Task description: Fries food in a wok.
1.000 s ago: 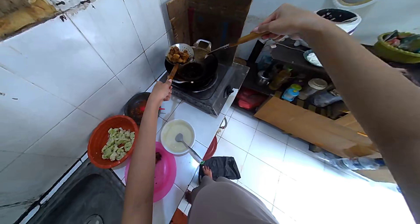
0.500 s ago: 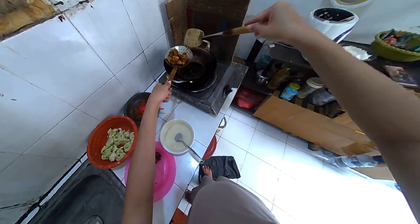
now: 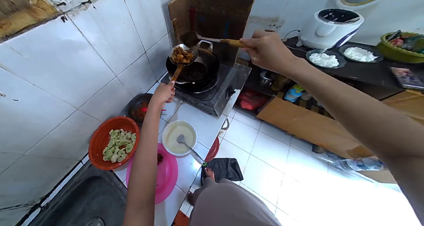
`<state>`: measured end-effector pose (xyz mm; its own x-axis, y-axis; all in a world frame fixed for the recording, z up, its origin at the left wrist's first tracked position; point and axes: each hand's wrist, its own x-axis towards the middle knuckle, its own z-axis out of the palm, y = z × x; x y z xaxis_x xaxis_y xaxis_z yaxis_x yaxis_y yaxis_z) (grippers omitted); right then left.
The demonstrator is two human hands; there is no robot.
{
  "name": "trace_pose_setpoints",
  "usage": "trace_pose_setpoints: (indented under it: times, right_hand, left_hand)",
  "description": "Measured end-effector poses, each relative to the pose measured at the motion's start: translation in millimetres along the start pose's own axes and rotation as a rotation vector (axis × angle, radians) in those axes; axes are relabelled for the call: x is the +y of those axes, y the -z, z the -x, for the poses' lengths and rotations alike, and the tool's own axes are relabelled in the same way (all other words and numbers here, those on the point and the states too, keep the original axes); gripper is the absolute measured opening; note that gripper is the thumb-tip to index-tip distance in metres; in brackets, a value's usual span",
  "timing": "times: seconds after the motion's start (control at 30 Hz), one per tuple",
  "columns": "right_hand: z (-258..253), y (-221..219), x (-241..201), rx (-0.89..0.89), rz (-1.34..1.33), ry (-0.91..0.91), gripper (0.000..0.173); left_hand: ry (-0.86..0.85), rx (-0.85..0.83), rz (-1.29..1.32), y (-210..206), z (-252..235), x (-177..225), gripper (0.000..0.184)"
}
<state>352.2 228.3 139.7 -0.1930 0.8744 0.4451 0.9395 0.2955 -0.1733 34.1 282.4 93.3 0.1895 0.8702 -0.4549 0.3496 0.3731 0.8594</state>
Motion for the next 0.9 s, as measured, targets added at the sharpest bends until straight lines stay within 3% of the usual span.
trace_pose_setpoints:
  times: [0.33,0.47,0.6,0.9]
  right_hand:
    - [11.7,-7.8,15.5,0.077,-0.046,-0.025,0.029]
    - [23.4,-11.5,18.0,0.104,-0.148,-0.303,0.030]
    - [36.6,-24.0,20.9,-0.045,-0.295,-0.567,0.025]
    - [40.5,-41.8,21.8,-0.167,-0.406,-0.699,0.023]
  left_hand:
    - [-0.010,-0.012,0.027,-0.5,0.9,0.3,0.034]
    - [0.006,0.001,0.031,2.0,0.4,-0.9,0.033]
    - [0.014,0.006,0.025,3.6,0.8,0.0,0.033]
    - [-0.009,-0.006,-0.001,6.0,-1.8,2.5,0.036]
